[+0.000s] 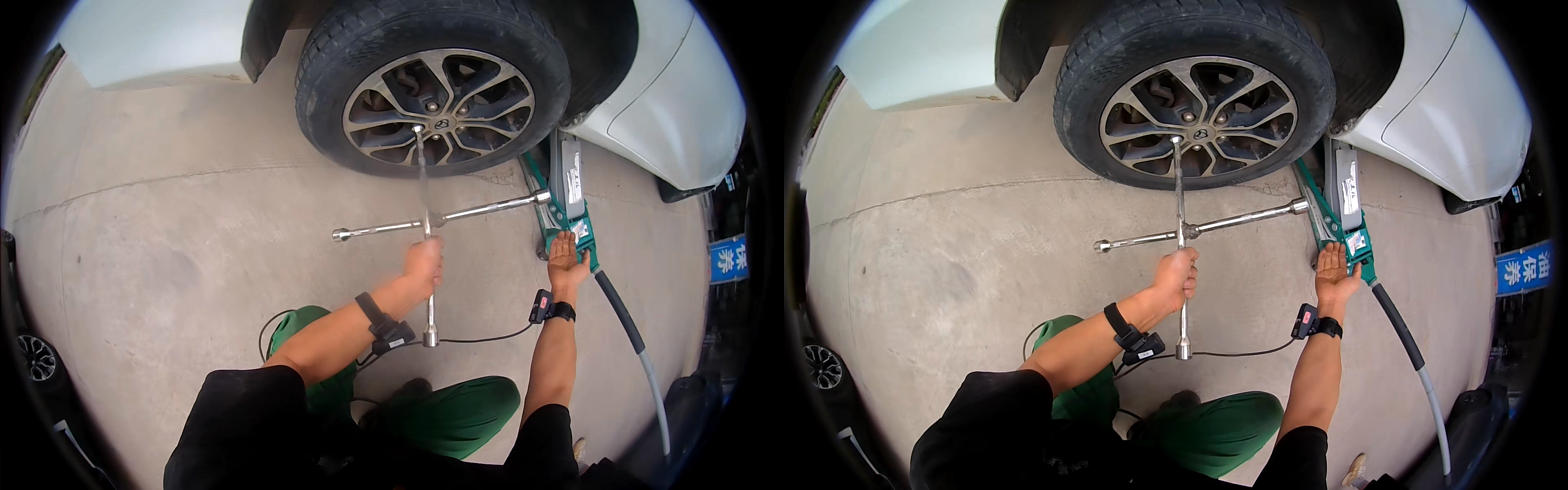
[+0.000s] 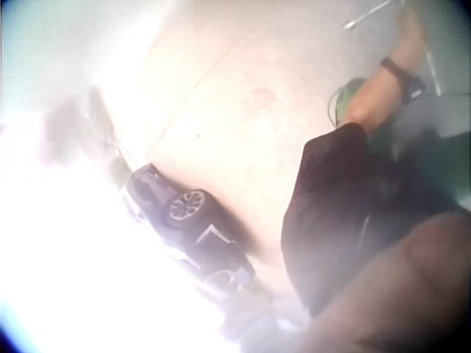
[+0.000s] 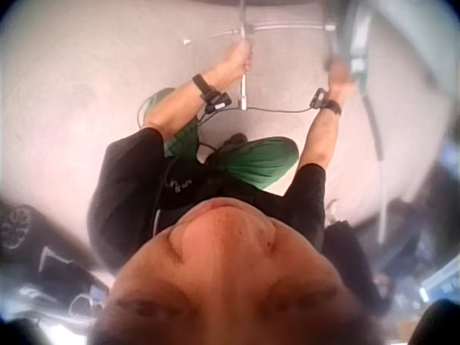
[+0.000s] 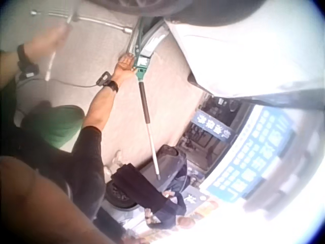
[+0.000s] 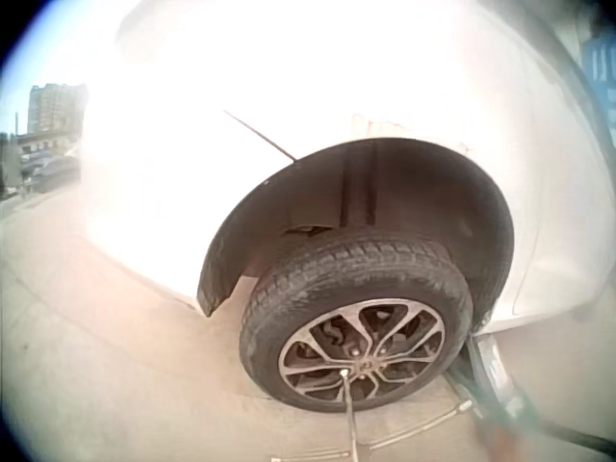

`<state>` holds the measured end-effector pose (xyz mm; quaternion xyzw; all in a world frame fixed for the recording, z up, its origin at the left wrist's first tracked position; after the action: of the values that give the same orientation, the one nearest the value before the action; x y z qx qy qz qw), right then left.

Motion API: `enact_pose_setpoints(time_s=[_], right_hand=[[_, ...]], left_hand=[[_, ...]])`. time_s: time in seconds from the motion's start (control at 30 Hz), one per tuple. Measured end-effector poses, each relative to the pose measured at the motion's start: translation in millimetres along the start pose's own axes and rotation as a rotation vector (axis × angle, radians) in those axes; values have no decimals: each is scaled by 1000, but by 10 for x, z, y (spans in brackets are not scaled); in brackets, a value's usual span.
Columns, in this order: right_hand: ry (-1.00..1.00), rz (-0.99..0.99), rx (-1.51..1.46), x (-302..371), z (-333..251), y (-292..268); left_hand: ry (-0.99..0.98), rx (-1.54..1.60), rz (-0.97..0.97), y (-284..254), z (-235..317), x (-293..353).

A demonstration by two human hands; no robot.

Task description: The person positions a hydraulic floor jack under a white car and pumps the handle to lift the vehicle, then uses a lug wrench to loosen the lug nuts on the rear wheel.

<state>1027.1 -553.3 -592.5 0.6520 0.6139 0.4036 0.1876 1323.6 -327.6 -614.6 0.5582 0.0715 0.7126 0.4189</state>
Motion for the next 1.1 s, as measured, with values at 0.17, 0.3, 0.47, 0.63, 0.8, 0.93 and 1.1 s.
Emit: enact_pose_setpoints(time_s=[0.17, 0.3, 0.47, 0.63, 0.8, 0.93, 1.1], right_hand=[[336, -935, 282, 475, 1017, 2693], [236, -984, 472, 1193, 1260, 3493], [48, -1059, 603, 1568, 1491, 3530], [-46, -1704, 1048, 2939, 2822, 3536], [149, -868, 778, 1885, 1585, 2699], [50, -360, 1150, 1446, 917, 1262], [649, -146, 719, 2230, 1638, 422]], left_hand=[[54, -53, 105, -107, 45, 0], [22, 0, 50, 26, -20, -107], [40, -150, 108, -88, -135, -311], [-116, -36, -56, 127, -242, -408], [-99, 82, -148, 94, -160, -315], [-220, 144, -206, 224, -226, -381], [-251, 227, -313, 281, -193, -350]])
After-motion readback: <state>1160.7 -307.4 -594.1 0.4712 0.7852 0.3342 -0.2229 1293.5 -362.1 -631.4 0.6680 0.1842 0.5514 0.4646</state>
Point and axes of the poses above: each hand's wrist, its own x-axis away from the middle knuckle, its own y-axis out of the palm, z = x × y, the point moved 7 cm from there along -x, towards the middle knuckle, and after that the axes turned 7 degrees about -z, right-handed, at the moved point
